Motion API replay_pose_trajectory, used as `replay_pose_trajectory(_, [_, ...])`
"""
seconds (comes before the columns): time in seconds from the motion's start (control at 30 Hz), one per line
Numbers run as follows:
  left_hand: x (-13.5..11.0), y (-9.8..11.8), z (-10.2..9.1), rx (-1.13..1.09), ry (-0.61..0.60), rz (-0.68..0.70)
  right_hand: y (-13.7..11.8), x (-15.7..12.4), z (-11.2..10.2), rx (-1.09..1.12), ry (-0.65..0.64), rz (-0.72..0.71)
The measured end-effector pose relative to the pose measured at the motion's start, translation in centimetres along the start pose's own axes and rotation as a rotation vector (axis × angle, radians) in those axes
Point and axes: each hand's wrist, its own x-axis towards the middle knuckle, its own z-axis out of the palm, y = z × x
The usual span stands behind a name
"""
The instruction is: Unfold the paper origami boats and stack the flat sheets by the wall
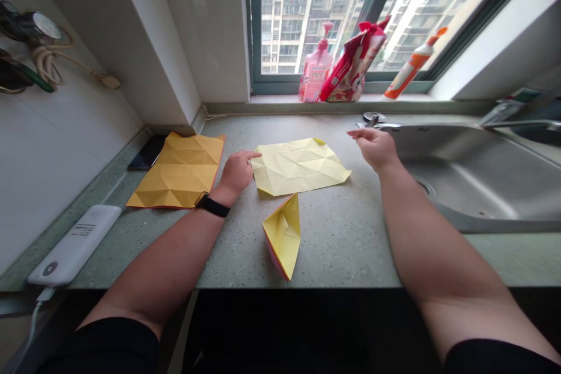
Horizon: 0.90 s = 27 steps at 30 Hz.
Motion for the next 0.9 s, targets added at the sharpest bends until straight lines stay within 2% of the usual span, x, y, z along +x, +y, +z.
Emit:
replay_pose_trajectory(0.07, [-0.1, 0.5, 0.0, -0.036, 0.050, 0.031, -1.6, -0.9, 0.9, -0.015, 0.004, -0.152])
replay_pose_trajectory(0.1, [-0.2, 0.8, 0.0, -0.051, 0.038, 0.050, -2.4, -1.5, 1.5, -0.017, -0.031, -0.220])
replay_pose_trajectory(0.23, [-0.6, 1.4, 0.3, -0.049, -0.170, 0.130, -4.1, -4.8, 5.4, -0.127, -0.352, -0.425])
replay_pose_trajectory(0.3, [-0.7, 1.2, 0.4, -0.024, -0.265, 0.153, -3.9, -6.2, 7.4, -0.176, -0.510, -0.485])
replay_pose_trajectory(0.37, [-0.7, 0.9, 0.4, 0.000, -0.327, 0.149, -3.3, -7.0, 8.9, -0.209, -0.605, -0.519])
replay_pose_trajectory(0.47, [-0.8, 0.4, 0.3, 0.048, -0.385, 0.103, -2.2, -7.2, 9.9, -0.268, -0.654, -0.548])
replay_pose_trajectory(0.7, [-0.4, -0.3, -0.6, 0.208, -0.478, 0.053, -1.3, -6.6, 10.0, -0.355, -0.705, -0.578])
replay_pose_trajectory(0.9, [0.0, 0.8, -1.2, 0.539, -0.618, -0.060, -1.7, -6.5, 10.0, -0.476, -0.751, -0.542])
